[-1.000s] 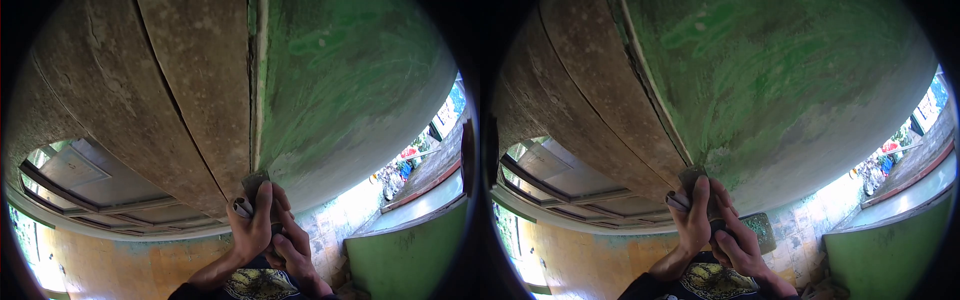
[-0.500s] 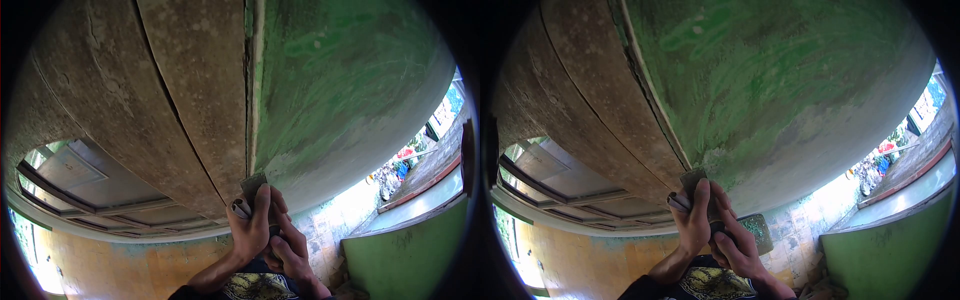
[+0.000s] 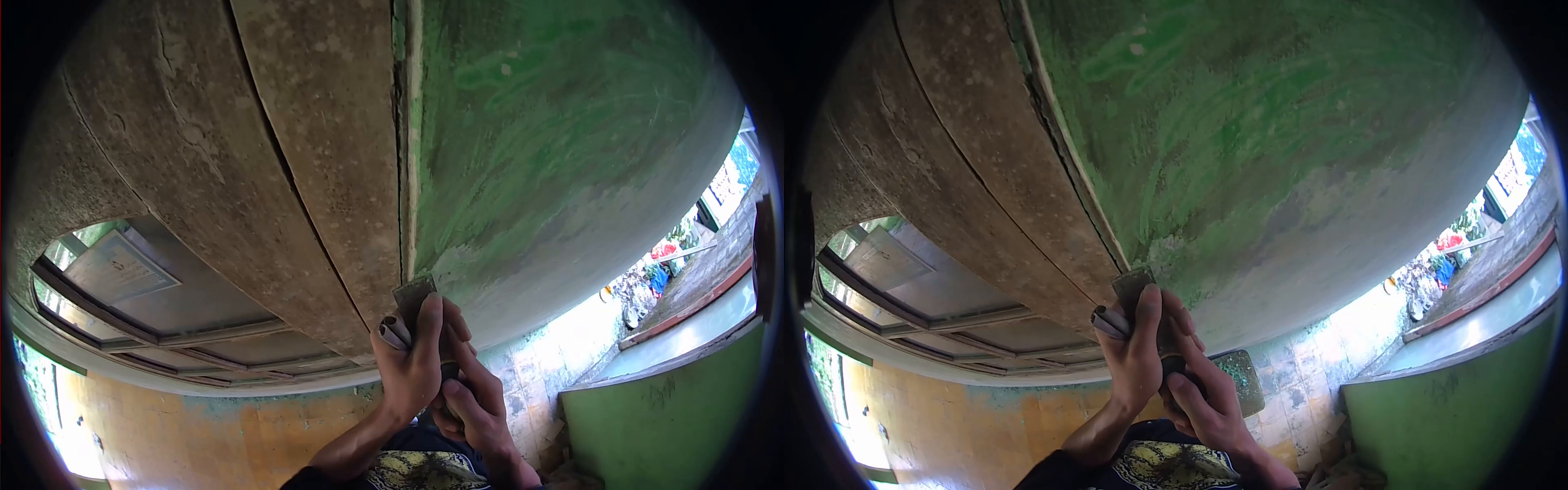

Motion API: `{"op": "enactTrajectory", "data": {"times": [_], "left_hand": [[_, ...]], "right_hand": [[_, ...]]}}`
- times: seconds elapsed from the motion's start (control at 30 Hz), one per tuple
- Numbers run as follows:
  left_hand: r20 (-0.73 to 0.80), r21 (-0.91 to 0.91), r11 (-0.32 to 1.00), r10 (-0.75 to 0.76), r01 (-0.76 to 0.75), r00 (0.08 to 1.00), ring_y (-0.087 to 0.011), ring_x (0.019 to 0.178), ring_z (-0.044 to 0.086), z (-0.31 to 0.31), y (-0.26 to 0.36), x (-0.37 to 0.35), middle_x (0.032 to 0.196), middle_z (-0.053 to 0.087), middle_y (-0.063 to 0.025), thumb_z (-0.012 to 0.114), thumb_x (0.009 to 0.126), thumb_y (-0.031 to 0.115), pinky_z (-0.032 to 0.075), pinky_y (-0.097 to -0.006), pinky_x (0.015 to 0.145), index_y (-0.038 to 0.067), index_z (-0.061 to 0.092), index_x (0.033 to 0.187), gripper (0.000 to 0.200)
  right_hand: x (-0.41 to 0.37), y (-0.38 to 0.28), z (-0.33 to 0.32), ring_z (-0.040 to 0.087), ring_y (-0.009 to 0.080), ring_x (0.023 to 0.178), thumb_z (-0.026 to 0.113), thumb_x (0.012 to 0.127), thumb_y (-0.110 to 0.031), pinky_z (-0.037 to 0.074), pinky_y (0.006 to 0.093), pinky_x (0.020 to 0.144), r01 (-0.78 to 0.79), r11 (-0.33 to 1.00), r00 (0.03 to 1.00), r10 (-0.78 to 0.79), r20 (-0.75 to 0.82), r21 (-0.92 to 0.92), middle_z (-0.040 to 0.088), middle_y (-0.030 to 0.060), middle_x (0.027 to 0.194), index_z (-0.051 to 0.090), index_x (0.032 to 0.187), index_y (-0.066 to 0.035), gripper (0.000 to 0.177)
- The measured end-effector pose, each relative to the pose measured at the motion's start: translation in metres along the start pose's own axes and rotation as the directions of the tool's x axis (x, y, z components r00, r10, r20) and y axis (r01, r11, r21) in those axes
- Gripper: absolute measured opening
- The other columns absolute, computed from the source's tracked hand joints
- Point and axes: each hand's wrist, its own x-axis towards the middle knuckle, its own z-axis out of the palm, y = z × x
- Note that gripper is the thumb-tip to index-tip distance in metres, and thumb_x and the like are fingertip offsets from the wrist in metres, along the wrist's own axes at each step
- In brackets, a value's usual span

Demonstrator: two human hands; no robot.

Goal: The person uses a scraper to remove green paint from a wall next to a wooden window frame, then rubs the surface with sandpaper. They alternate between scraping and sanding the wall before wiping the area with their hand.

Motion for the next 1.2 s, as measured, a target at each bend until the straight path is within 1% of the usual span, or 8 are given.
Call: {"op": "enactTrajectory", "data": {"times": [0.07, 0.33, 0.43, 0.63, 0.7, 0.77, 1.03, 1.2], "left_hand": [[-0.014, 0.008, 1.0, -0.015, 0.015, 1.0, -0.0106, 0.059, 0.06, -0.001, -0.004, -0.001, 0.068, 0.061, -0.0046, 0.046, 0.104, 0.016, 0.047, -0.0254, 0.052, 0.0, 0.059, 0.076, 0.035], [-0.022, 0.027, 0.999, -0.026, 0.027, 0.999, -0.0111, 0.059, 0.06, -0.003, -0.003, -0.004, 0.068, 0.062, -0.0051, 0.047, 0.104, 0.015, 0.047, -0.0258, 0.052, 0.0, 0.059, 0.075, 0.035], [-0.005, 0.092, 0.995, 0.038, -0.038, 0.999, -0.0162, 0.053, 0.062, -0.008, -0.011, 0.001, 0.065, 0.062, -0.0089, 0.046, 0.105, 0.025, 0.051, -0.029, 0.049, 0.0, 0.058, 0.079, 0.038], [-0.018, 0.064, 0.997, 0.048, -0.047, 0.999, -0.0161, 0.053, 0.062, -0.004, -0.009, 0.001, 0.065, 0.061, -0.0088, 0.046, 0.105, 0.024, 0.05, -0.0287, 0.049, 0.0, 0.058, 0.077, 0.039], [0.004, 0.064, 0.996, 0.063, -0.063, 0.998, -0.0108, 0.058, 0.06, -0.009, -0.011, 0.004, 0.067, 0.062, -0.0056, 0.048, 0.103, 0.014, 0.047, -0.0257, 0.052, 0.0, 0.059, 0.074, 0.035], [0.016, 0.071, 0.995, 0.075, -0.076, 0.997, -0.0107, 0.058, 0.06, -0.001, 0.008, 0.011, 0.067, 0.062, -0.0055, 0.048, 0.103, 0.013, 0.047, -0.0257, 0.052, 0.0, 0.059, 0.073, 0.035], [-0.034, 0.053, 0.998, 0.023, -0.021, 0.999, -0.0104, 0.057, 0.06, -0.005, -0.007, 0.002, 0.065, 0.062, -0.005, 0.05, 0.103, 0.013, 0.047, -0.025, 0.052, 0.0, 0.059, 0.072, 0.035], [-0.018, 0.108, 0.99, 0.09, -0.087, 0.996, -0.0156, 0.052, 0.061, -0.009, -0.016, 0.004, 0.063, 0.061, -0.0084, 0.048, 0.105, 0.023, 0.05, -0.0287, 0.048, 0.0, 0.057, 0.074, 0.04]], "right_hand": [[-0.001, 0.003, -0.001, 0.042, 0.0052, 0.053, 0.042, 0.099, -0.005, 0.033, 0.0205, 0.046, -0.007, 0.998, 1.0, 0.005, -0.03, -0.061, 0.051, 0.0009, 0.078, 0.017, 0.157, -0.003, 0.063], [-0.001, 0.012, -0.002, 0.041, 0.0054, 0.052, 0.042, 0.099, -0.005, 0.033, 0.0205, 0.046, 0.039, 0.998, 0.999, -0.039, -0.006, -0.052, 0.051, 0.0003, 0.075, 0.017, 0.157, -0.003, 0.063], [0.003, 0.009, -0.003, 0.041, 0.0054, 0.052, 0.042, 0.098, -0.005, 0.034, 0.0206, 0.047, 0.038, 0.998, 0.999, -0.039, -0.002, -0.058, 0.05, 0.0002, 0.075, 0.017, 0.157, -0.002, 0.063], [0.0, 0.015, -0.004, 0.041, 0.0052, 0.052, 0.041, 0.098, -0.004, 0.035, 0.021, 0.048, 0.042, 0.997, 0.999, -0.043, -0.002, -0.057, 0.05, 0.0001, 0.075, 0.018, 0.156, -0.002, 0.062], [0.005, 0.012, -0.002, 0.041, 0.0052, 0.052, 0.041, 0.098, -0.004, 0.035, 0.0211, 0.048, 0.044, 0.997, 0.999, -0.046, -0.02, -0.057, 0.05, 0.0001, 0.075, 0.018, 0.156, -0.002, 0.062], [0.012, 0.002, 0.0, 0.041, 0.0051, 0.052, 0.041, 0.098, -0.004, 0.034, 0.0208, 0.048, 0.126, 0.987, 0.992, -0.123, 0.038, -0.1, 0.05, 0.0002, 0.075, 0.019, 0.156, -0.002, 0.062], [0.003, 0.012, -0.002, 0.04, 0.0052, 0.051, 0.041, 0.1, -0.006, 0.031, 0.0204, 0.045, 0.046, 0.998, 0.999, -0.046, 0.009, -0.031, 0.049, -0.0002, 0.073, 0.015, 0.157, -0.003, 0.063], [0.007, 0.015, -0.006, 0.039, 0.0058, 0.051, 0.042, 0.1, -0.006, 0.033, 0.0219, 0.047, 0.063, 0.995, 0.998, -0.062, 0.015, -0.076, 0.049, -0.0002, 0.07, 0.017, 0.156, -0.002, 0.062]]}}
